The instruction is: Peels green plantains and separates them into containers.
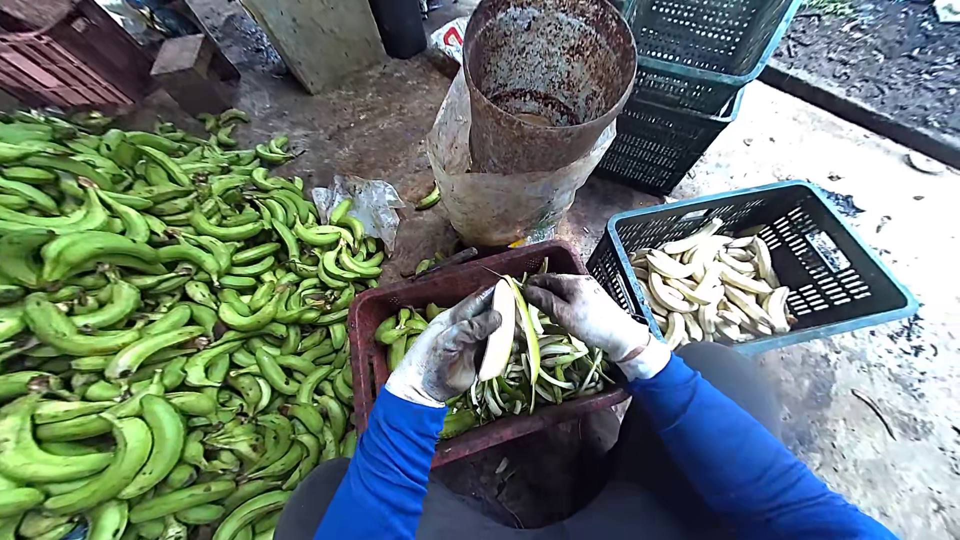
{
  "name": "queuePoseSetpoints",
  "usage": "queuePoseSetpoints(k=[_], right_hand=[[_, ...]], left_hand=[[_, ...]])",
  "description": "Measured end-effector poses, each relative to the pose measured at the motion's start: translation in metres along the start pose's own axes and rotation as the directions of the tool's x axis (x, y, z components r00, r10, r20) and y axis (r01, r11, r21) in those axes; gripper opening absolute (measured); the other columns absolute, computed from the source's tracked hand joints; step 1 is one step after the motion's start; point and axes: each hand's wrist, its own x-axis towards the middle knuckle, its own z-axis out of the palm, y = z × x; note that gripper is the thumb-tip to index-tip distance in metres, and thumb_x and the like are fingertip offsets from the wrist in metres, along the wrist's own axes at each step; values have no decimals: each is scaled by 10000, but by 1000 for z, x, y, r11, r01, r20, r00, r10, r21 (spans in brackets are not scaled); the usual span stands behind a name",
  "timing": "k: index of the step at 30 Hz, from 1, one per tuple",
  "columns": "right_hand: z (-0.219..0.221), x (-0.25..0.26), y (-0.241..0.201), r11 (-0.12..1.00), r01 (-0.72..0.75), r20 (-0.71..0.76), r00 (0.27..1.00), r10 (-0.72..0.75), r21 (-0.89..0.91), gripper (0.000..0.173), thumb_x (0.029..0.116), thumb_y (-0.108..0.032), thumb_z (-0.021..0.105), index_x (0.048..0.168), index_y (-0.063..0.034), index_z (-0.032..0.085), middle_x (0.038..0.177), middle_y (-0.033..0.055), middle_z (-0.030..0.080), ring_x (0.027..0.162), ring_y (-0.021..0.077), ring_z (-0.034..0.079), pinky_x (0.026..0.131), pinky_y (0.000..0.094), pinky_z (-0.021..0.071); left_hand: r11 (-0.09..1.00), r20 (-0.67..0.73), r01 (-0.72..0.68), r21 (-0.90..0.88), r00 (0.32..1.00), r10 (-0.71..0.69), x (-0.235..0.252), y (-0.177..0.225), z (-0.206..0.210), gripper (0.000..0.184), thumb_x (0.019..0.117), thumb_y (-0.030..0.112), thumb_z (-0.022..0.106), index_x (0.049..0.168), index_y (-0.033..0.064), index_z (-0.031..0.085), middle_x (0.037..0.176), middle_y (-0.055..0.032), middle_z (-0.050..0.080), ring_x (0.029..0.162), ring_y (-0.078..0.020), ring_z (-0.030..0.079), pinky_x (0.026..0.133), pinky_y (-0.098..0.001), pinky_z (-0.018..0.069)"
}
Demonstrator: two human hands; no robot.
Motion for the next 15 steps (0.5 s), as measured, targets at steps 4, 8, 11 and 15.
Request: queuePoseSetpoints(k=[4,8,11,15], right_hand=[[-8,-2,15,980,-149,-35,989,145,-135,426,1008,-593,523,1169,-261,737,1035,3,744,965,201,706,851,575,562],[-9,-19,10,993,86,-161,982,-99,-84,424,973,-479,660,1291,-199,675,1204,22,675,1080,152,656,933,449,569],[-5,-28,8,952,303,-134,943,-306,-40,440,945,-426,725,1297,-163,686,1211,43,657,1118,155,631,973,400,553],[3,-29,6,915,403,-79,911,-404,-32,383,944,-432,733,1238,-187,719,1165,39,675,1110,157,636,994,403,544]], left_hand=[[994,-7,-110,-1,994,110,2,4,-8,481,1027,212,547,1488,95,474,1233,-206,657,1050,-284,677,915,-441,574],[933,-160,-215,-288,971,175,6,10,-13,361,1095,233,365,1362,106,572,1255,-161,657,1041,-262,682,884,-427,581],[881,-192,-290,-373,953,233,9,5,-15,410,1113,263,287,1364,95,564,1234,-152,656,1043,-267,685,872,-427,594],[940,-180,-234,-249,965,192,7,1,-10,386,1097,259,311,1266,90,614,1149,-158,679,973,-256,689,840,-426,589]])
